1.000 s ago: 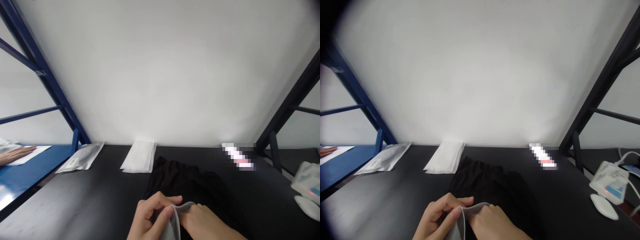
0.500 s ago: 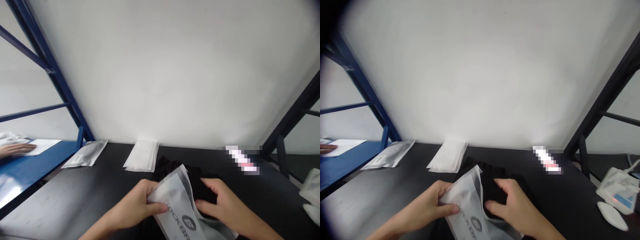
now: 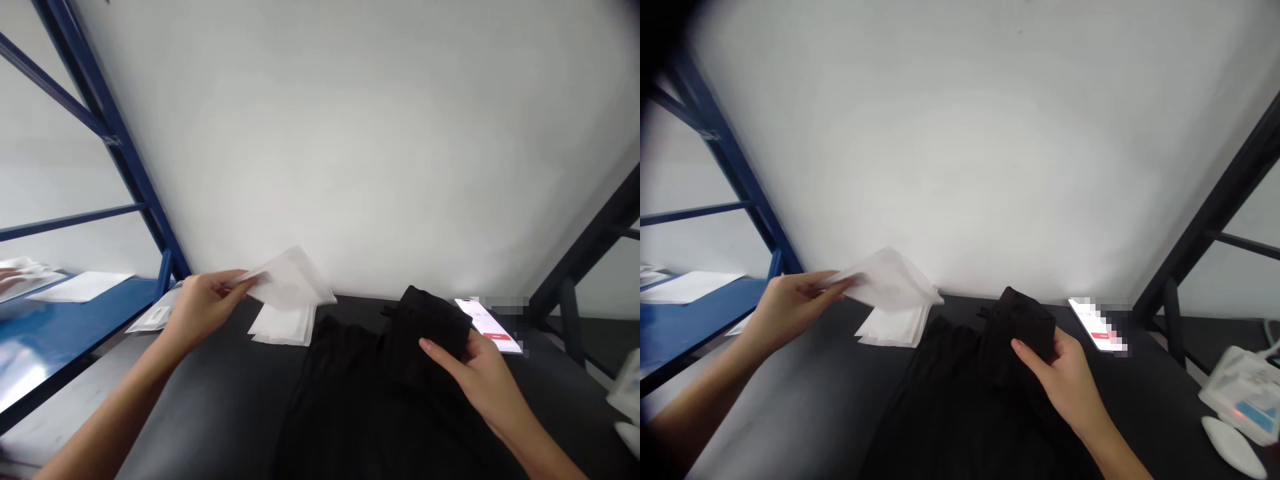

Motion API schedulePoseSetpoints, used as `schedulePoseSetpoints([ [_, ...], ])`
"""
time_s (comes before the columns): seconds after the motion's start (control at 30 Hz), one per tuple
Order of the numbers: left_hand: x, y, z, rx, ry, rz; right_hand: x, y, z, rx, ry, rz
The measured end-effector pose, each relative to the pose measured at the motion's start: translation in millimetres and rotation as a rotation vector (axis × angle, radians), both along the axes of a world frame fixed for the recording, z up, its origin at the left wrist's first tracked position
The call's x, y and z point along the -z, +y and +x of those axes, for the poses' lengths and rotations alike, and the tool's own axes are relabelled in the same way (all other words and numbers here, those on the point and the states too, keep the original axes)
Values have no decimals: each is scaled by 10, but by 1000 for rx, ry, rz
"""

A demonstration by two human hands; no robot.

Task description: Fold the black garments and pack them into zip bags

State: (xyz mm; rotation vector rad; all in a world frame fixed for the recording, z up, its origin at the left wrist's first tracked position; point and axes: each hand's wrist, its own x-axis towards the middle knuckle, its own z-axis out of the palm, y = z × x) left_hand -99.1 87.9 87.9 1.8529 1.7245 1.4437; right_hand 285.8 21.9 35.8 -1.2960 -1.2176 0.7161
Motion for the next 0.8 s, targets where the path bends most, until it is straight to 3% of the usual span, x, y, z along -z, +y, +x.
schedulePoseSetpoints([
  [0.07, 122, 110, -59, -16, 252, 28, 92, 31, -22, -28, -62, 58],
  [0.17, 409, 270, -104, 112, 472, -71, 260, 48, -66, -101, -225, 161],
  [0.33, 829, 352, -158, 251, 533, -248, 430, -10, -260, -339, -542, 560],
  [0.47, 896, 257, -176, 279, 487, -252, 428, -42, -436, -432, -775, 726],
  [0.63, 927, -112, 214, 263, 240, -215, 391, -55, -586, -407, -831, 755],
  [0.73, 1031, -459, 600, 440, -269, -487, 354, -68, -646, -388, -850, 766],
  [0.8, 1116, -661, 804, 459, -655, -706, 342, -81, -690, -370, -859, 773],
])
